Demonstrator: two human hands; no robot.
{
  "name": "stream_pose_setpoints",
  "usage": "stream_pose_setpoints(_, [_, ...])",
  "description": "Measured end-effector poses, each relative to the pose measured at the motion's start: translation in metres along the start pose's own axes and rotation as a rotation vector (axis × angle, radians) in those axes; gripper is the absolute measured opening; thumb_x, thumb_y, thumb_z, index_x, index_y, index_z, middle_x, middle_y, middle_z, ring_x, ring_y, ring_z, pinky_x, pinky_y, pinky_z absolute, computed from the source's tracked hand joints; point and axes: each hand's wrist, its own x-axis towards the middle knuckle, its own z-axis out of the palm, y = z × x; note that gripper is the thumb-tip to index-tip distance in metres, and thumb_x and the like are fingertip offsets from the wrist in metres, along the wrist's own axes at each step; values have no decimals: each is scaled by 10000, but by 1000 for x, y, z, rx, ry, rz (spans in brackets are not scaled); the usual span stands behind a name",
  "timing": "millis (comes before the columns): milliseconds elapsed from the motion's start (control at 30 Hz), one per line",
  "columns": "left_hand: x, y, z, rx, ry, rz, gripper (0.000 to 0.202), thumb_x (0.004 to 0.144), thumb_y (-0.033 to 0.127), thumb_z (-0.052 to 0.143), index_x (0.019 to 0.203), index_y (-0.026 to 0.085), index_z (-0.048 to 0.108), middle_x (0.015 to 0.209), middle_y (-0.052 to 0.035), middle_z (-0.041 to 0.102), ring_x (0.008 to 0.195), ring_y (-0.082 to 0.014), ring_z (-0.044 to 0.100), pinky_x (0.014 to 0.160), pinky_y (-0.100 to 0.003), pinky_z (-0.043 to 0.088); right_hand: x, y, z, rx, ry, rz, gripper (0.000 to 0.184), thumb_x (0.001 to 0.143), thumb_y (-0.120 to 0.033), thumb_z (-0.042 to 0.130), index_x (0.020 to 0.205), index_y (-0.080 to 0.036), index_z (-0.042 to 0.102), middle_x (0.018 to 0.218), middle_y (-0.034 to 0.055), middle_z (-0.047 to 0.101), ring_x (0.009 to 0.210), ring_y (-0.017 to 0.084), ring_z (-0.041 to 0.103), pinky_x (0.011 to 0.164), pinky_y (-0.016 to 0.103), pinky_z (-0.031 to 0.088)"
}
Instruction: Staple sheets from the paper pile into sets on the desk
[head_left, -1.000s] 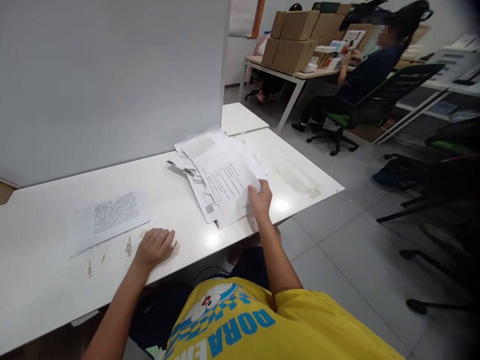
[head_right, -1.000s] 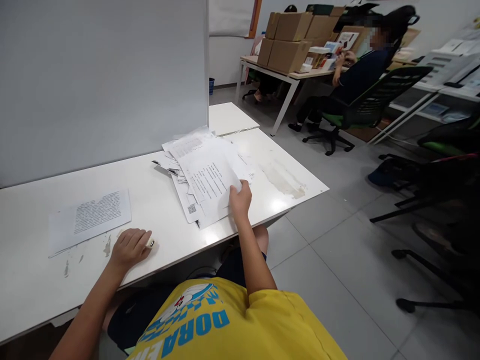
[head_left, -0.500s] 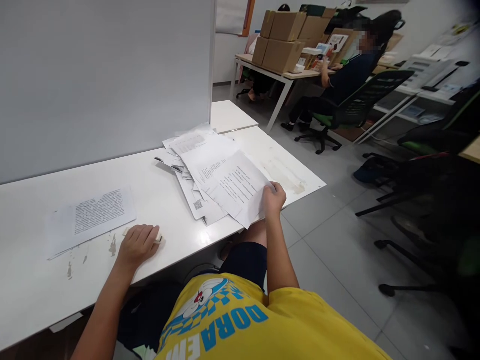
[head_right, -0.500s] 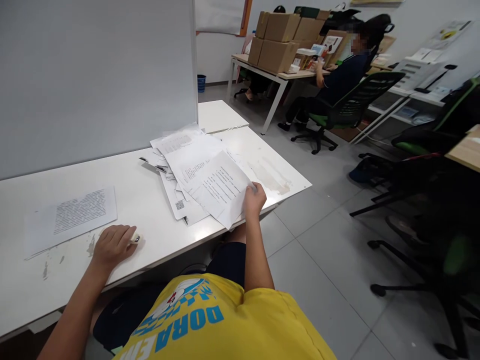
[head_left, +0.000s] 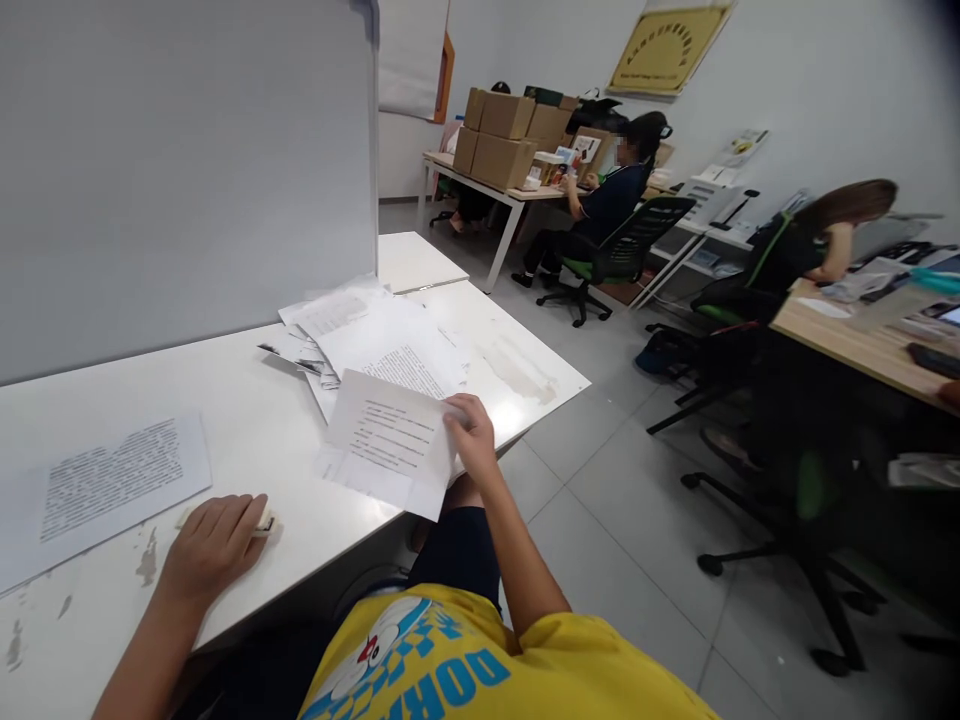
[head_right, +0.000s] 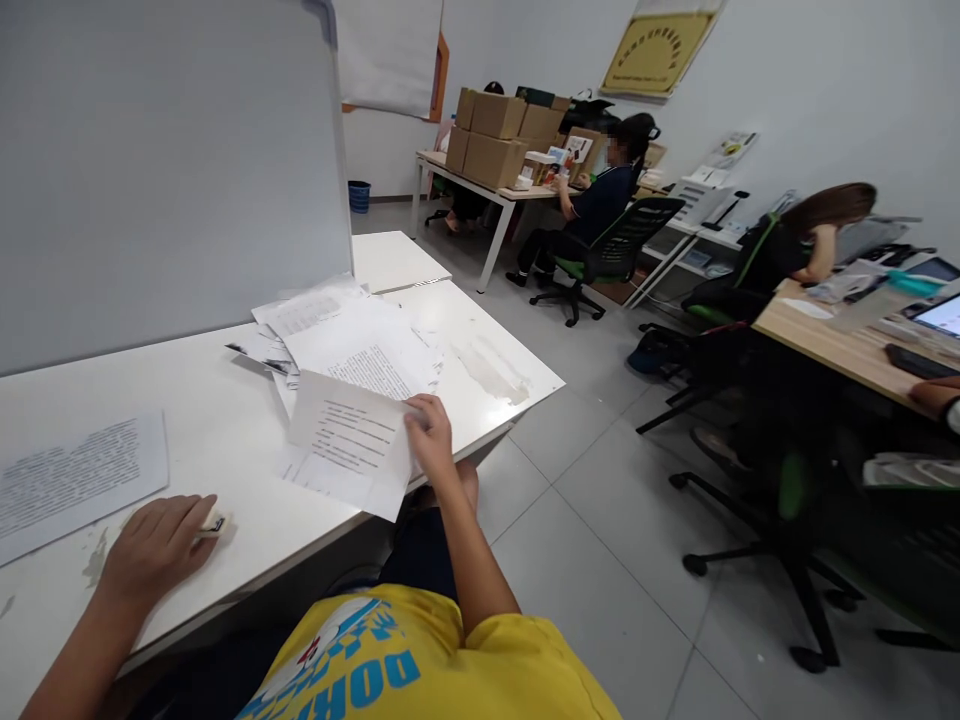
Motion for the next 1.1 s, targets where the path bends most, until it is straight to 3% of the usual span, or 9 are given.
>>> stream_pose_setpoints(200, [-9,0,7,-234,-38,-122,477,829,116,661,1276,201,520,848,-53,690,758,-216,656,753,-354,505,1,-57,39,71,-89,-432,309,947,-208,550,1207,-325,669,1175,63,598,1127,211,605,968,405,539])
stream_pose_setpoints(333, [-8,-1,6,-271,-33,-143,333,807,123,692,1106,240,603,875,-57,673,762,-214,656,697,-355,517,-8,-70,68,192,-108,-548,353,964,-250,557,1300,-350,589,1178,74,583,1084,209,644,951,408,572])
stream_pose_setpoints(467, [-2,-4,2,-205,75,-264,275,733,156,776,938,232,609,1123,-124,570,1004,-304,668,768,-444,595,-32,-66,88,421,-201,-393,400,970,-348,560,1367,-339,513,1227,84,556,1046,193,690,920,377,601])
stream_pose_setpoints(567, [0,-4,2,-236,74,-353,299,716,155,786,936,214,593,1369,-164,432,1289,-424,539,935,-571,588,-45,-54,92,506,-264,-185,518,915,-428,633,1395,-309,478,1356,103,538,1256,237,602,1072,417,513])
stream_pose_setpoints(667, [-1,-4,6,-287,24,-312,268,745,147,756,938,215,583,1369,-156,447,1343,-436,496,973,-590,579,-51,-35,91,368,-333,176,747,808,-459,731,1452,-250,416,1427,133,540,1338,303,525,1098,486,466])
stream_pose_setpoints(767, [-3,-5,10,-316,-29,-247,250,761,131,736,939,208,578,1269,-166,512,1344,-438,496,959,-569,588,-53,-21,90,169,-370,460,558,824,-402,668,1327,-188,555,1301,135,650,1219,340,602,1028,539,490])
stream_pose_setpoints(933, [-6,-6,12,-318,-18,-283,257,735,156,751,936,230,609,1302,-125,542,1317,-406,532,965,-546,591,-50,-30,87,231,-365,235,304,879,-411,552,1037,-212,718,1048,73,742,1010,286,685,921,459,545])
stream_pose_setpoints(1033, [-7,-5,11,-339,31,-366,274,711,190,785,930,229,624,1510,-113,407,1336,-406,515,996,-546,585,-45,-38,85,338,-362,64,295,868,-467,591,964,-238,750,1026,62,748,981,255,691,900,402,550])
stream_pose_setpoints(1100, [-9,-3,10,-392,54,-456,271,709,188,784,930,224,632,1598,-104,295,1402,-427,433,1050,-578,549,-43,-36,87,410,-325,119,324,826,-509,650,965,-235,751,992,60,756,938,249,699,859,393,565])
